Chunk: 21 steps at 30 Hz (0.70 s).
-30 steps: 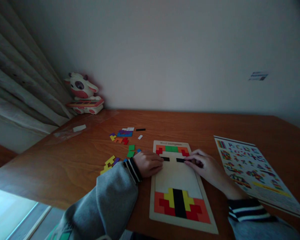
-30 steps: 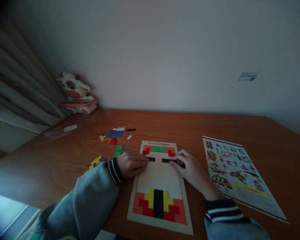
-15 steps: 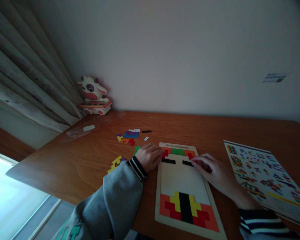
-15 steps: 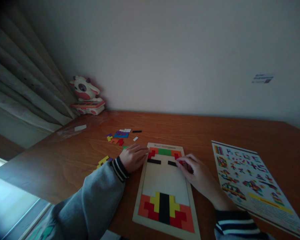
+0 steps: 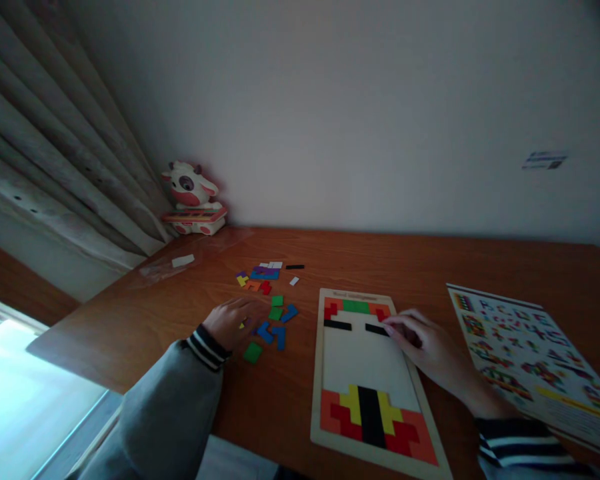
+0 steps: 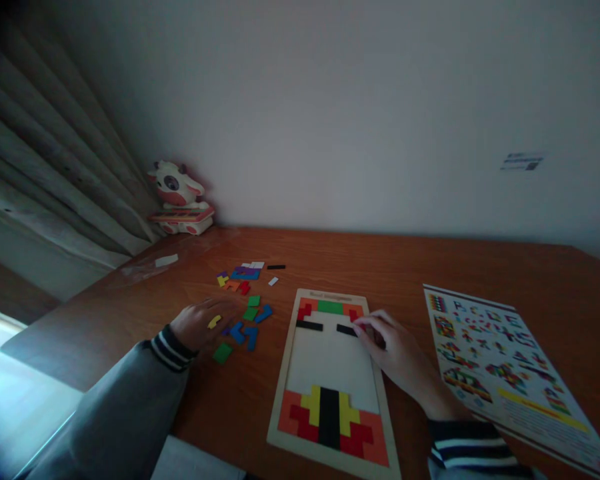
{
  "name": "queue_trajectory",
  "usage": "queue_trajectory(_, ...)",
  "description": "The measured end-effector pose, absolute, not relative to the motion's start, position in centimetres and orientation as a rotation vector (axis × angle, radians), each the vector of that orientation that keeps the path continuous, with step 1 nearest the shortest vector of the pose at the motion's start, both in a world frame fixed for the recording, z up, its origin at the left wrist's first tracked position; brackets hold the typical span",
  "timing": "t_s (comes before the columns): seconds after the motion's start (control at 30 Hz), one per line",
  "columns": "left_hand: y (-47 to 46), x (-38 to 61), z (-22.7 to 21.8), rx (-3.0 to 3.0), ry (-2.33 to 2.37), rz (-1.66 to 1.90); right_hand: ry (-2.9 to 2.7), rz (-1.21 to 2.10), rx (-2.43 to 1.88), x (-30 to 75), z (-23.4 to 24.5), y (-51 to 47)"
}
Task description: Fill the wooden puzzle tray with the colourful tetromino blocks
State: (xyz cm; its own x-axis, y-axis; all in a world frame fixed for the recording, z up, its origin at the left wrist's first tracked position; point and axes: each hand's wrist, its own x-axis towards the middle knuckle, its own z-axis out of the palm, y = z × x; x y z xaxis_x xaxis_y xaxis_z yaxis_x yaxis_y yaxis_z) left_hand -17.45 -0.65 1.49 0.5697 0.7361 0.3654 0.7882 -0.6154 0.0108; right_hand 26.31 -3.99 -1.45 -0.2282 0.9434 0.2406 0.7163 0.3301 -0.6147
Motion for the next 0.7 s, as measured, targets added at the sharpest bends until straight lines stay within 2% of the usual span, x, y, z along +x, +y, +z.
queue_trajectory(0.2, -4.3, -22.9, -0.3, -2.569, -1.369, -0.418, -2.011, 0.532, -1.448, 26.1, -1.4, -4.1)
queue_trajectory(0.43, -4.2, -22.0, -0.7, -2.642, -1.354, -0.558, -1.999, 0.502, -1.47, 26.3, -1.7, -4.0)
queue_trajectory(0.7, -2.5, -21.2, -0.3, -2.641, -1.566, -0.797, -1.988, 0.507, -1.453, 26.6, -2.3, -3.7)
